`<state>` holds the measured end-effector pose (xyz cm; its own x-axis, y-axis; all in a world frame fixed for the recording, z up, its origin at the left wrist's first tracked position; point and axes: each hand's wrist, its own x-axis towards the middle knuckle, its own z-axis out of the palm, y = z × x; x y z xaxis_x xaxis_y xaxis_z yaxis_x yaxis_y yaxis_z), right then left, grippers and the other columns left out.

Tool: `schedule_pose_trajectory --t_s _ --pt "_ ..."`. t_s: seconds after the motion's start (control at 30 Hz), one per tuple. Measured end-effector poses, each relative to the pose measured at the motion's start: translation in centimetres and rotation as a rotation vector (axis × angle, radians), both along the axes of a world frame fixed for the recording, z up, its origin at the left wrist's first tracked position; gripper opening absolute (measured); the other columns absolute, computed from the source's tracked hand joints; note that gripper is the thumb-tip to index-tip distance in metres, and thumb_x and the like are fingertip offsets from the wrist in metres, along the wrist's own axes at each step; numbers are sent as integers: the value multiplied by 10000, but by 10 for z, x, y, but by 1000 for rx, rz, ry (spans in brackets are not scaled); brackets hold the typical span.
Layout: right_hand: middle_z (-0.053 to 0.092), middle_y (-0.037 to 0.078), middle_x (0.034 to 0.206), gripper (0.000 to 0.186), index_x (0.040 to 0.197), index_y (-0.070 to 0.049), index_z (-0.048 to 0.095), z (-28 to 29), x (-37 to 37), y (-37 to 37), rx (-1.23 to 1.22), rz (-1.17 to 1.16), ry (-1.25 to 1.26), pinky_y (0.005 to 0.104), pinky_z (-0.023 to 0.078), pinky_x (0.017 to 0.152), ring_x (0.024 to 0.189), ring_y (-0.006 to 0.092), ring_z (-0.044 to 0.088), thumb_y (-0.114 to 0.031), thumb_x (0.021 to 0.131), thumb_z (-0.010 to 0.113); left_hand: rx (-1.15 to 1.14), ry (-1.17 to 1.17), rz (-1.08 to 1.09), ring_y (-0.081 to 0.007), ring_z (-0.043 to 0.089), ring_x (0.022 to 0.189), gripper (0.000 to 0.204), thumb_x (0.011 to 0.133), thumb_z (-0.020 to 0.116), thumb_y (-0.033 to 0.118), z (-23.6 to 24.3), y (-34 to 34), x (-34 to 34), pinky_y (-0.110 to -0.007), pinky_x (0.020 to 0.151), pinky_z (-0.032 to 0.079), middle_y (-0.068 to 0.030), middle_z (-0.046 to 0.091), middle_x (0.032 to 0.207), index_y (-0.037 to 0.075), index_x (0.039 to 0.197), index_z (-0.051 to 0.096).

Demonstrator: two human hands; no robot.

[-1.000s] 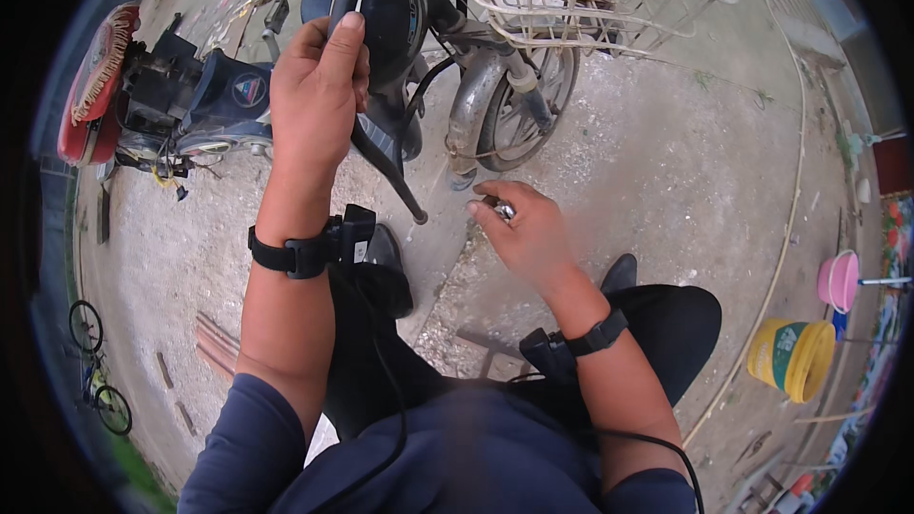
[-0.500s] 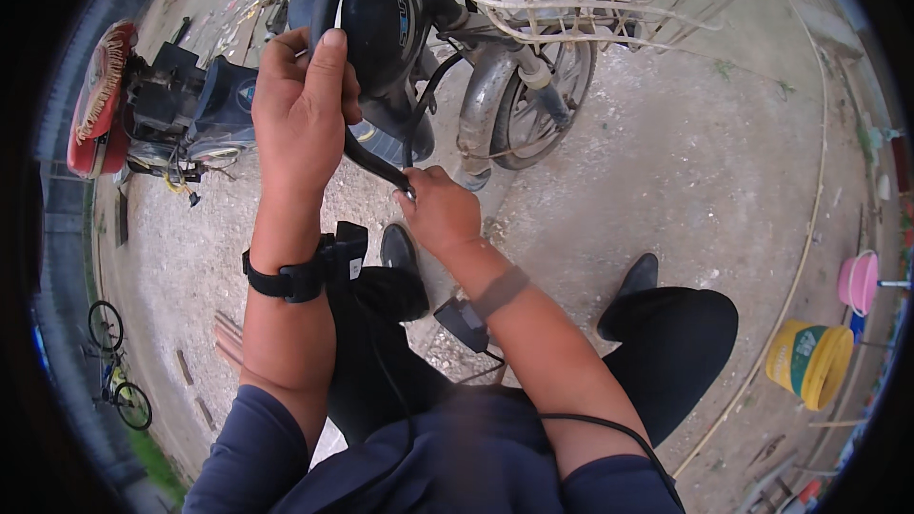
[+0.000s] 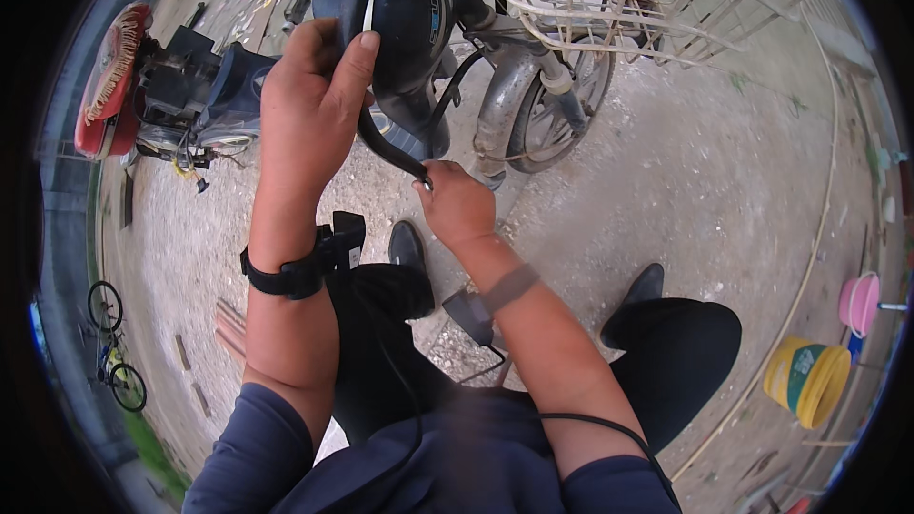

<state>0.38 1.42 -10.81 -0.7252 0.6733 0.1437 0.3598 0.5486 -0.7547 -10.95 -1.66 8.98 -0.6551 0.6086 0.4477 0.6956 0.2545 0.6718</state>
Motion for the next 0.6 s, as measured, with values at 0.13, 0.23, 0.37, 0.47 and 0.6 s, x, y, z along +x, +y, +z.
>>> schedule_pose_trajectory --t_s 0.13,0.23,0.37,0.47,0.6 --pt "698 105 1030 307 1124 -114 663 -6 -5 7 31 17 -51 442 554 727 878 327 691 -309 888 685 11 132 -1 -399 657 775 341 902 714 299 -3 1 -3 -447 667 516 -225 662 853 -23 986 636" --pt "699 104 1035 312 1130 -115 662 -4 -10 9 39 12 -86 443 555 731 885 326 692 -310 888 685 17 137 3 -417 645 780 322 900 714 281 -6 0 -4 -463 667 509 -226 649 864 -17 978 620" --pt "698 122 991 296 1101 -106 668 -10 -11 14 26 4 -76 459 532 711 863 353 676 -309 885 684 14 74 -23 -435 651 776 337 894 719 283 -5 3 -3 -470 656 515 -235 651 879 -21 970 596" --pt "696 122 1001 292 1101 -104 663 -9 -11 18 27 17 -92 460 530 708 865 358 674 -299 885 686 7 122 -10 -364 658 733 337 911 716 265 -6 2 -5 -413 658 515 -218 653 836 -39 1002 605" --pt "696 103 1004 276 1098 -115 666 -11 -12 25 83 2 -89 446 539 710 863 335 683 -277 877 696 -44 61 -5 -362 658 725 326 914 704 246 -3 4 -6 -403 665 513 -222 653 814 -45 1024 607"
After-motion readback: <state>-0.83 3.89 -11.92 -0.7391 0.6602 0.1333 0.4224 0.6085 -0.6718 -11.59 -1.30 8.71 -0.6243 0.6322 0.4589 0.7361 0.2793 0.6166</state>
